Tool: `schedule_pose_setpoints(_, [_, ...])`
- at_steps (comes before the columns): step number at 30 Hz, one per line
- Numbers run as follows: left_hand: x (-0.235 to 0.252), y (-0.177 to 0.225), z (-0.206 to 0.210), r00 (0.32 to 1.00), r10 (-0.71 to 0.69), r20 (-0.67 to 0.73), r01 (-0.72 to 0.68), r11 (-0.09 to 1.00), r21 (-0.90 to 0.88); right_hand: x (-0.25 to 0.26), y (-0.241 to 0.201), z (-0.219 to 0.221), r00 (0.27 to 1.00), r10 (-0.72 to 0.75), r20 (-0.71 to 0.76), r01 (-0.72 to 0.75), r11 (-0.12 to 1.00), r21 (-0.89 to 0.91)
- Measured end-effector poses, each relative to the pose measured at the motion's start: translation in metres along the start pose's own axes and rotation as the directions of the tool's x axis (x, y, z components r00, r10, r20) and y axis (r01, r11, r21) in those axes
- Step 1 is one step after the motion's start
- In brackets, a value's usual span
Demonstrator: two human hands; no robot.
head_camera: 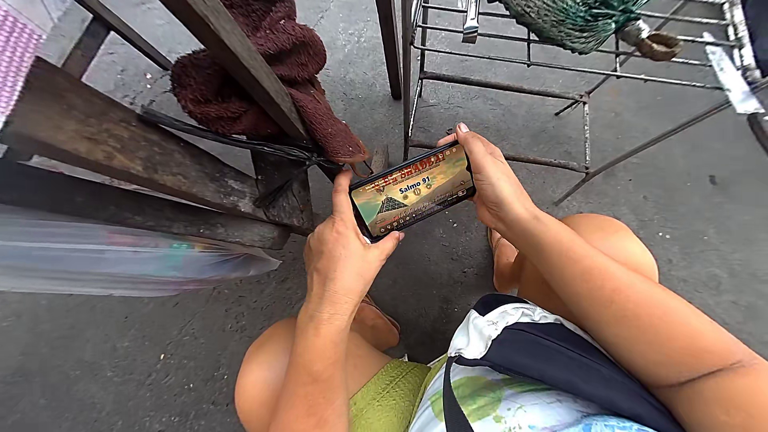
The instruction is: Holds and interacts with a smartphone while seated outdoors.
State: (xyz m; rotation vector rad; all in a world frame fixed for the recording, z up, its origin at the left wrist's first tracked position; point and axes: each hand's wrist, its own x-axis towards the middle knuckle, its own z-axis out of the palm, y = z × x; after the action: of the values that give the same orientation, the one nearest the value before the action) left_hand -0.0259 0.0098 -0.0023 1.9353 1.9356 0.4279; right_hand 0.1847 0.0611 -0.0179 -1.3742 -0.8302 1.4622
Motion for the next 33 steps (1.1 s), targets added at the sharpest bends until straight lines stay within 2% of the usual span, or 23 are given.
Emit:
schedule_pose_setpoints(9, [0.0008,-0.0068,-0.0091,0.999,0.012,0.039,-0.015,0.996,0.083,-0.0003,0.0025,0.0025,0.998,-0.046,0.04,0.048,0.997,-0.064])
schedule_pose_setpoints(15, [0.0013,-0.0099,-0.01,0.996,0.044,0.072,-0.049,0.996,0.078,0.0002,0.0015,-0.0011,0.998,0.005,0.056,-0.004,1.0,-0.013])
schedule_pose_setpoints(22, [0.0007,-0.0044,-0.0058,0.994,0.105,0.016,-0.106,0.981,0.162,-0.004,-0.0028,0.0,0.998,-0.058,0.036,0.059,0.998,-0.018])
schedule_pose_setpoints(33, [-0.0008,-0.0057,-0.0067,0.984,0.178,-0.032,-0.171,0.972,0.162,-0.0031,-0.0021,-0.0032,0.99,-0.144,0.007,0.144,0.99,0.014])
